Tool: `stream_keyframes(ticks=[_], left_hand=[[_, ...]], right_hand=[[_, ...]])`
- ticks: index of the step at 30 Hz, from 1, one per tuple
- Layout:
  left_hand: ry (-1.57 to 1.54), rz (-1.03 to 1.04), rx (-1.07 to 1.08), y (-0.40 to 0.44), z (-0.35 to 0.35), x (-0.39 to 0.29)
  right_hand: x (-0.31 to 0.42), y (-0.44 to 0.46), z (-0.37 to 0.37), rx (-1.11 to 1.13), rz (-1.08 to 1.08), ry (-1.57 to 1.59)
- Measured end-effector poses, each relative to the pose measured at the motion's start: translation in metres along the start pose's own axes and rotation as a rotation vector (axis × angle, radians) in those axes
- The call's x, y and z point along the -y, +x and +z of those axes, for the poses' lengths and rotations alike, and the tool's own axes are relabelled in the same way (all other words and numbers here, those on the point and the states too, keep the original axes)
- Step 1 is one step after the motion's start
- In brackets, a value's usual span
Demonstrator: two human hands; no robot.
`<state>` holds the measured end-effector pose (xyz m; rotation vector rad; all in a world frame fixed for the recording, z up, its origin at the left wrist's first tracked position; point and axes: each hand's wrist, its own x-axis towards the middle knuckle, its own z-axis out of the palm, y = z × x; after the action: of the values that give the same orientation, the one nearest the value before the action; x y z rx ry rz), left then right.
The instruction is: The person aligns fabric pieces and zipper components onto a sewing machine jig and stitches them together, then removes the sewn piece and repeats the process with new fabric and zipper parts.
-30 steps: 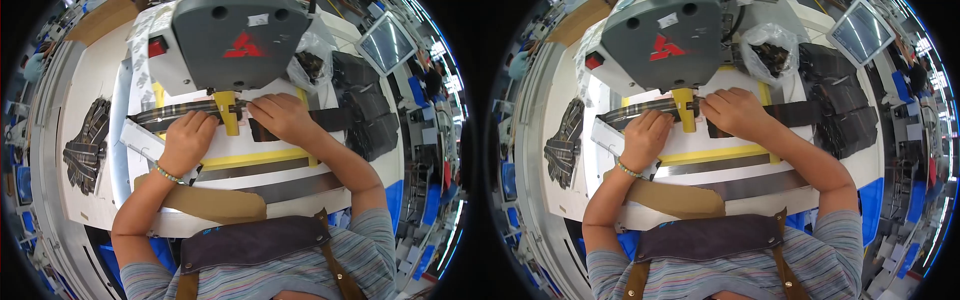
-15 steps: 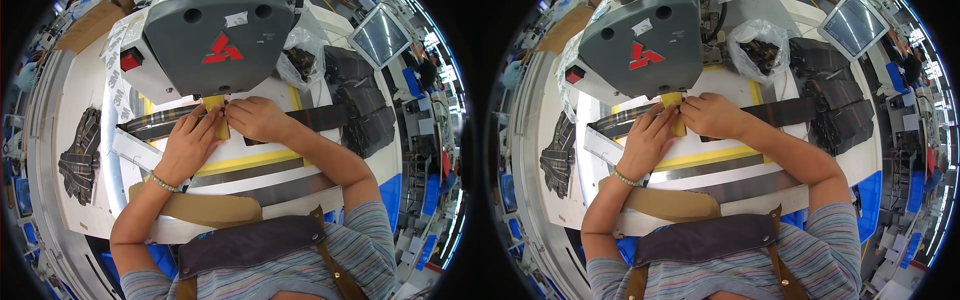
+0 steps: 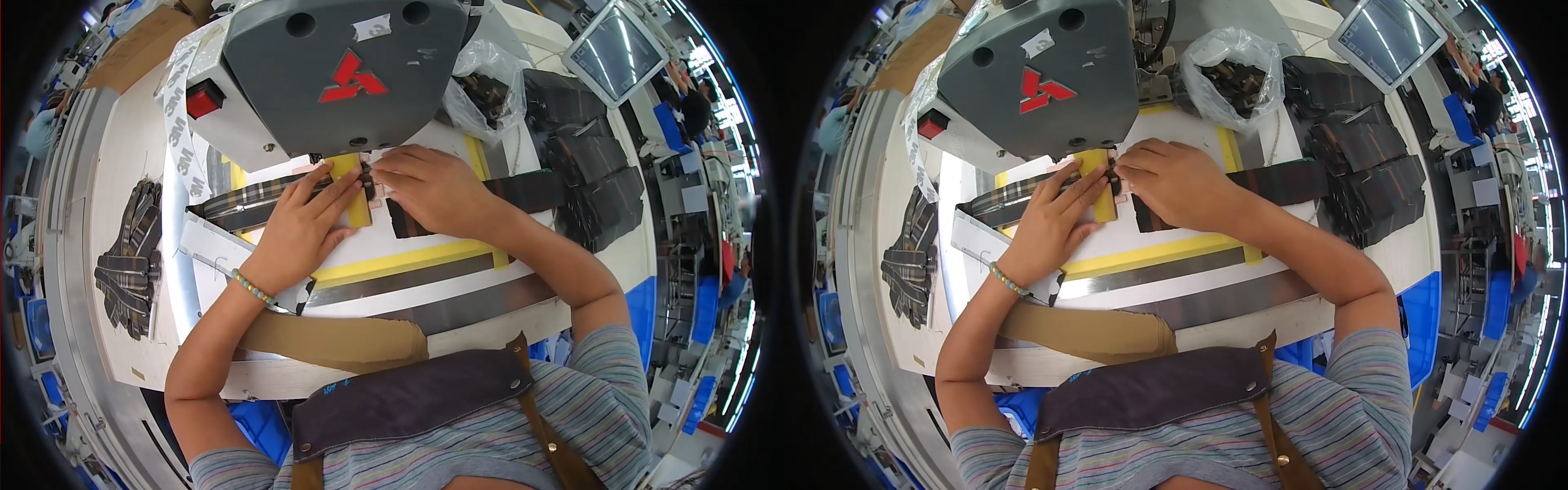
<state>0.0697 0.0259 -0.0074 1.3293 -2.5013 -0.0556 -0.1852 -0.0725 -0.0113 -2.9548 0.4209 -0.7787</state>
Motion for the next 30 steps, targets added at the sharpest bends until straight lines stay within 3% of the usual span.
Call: stream_keyframes(ticks=[6, 20, 23, 30], left_hand=[[-0.071, -0.073, -0.030, -0.004, 0.000, -0.004], [0.077, 0.005, 0.016, -0.002, -0.003, -0.005], [0.130, 0.031, 0.030, -0.001, -0.005, -0.005], [0.254, 0.151, 0.062, 0.003, -0.002, 0.007]], right_hand=[[0.006, -0.008, 0.011, -0.012, -0.016, 0.012], [0.005, -0.009, 0.015, -0.019, 0.042, 0.075], [0.001, -0.004, 0.000, -0.065, 0.246, 0.239], [-0.018, -0.005, 0.014, 0.020, 0.144, 0.039]])
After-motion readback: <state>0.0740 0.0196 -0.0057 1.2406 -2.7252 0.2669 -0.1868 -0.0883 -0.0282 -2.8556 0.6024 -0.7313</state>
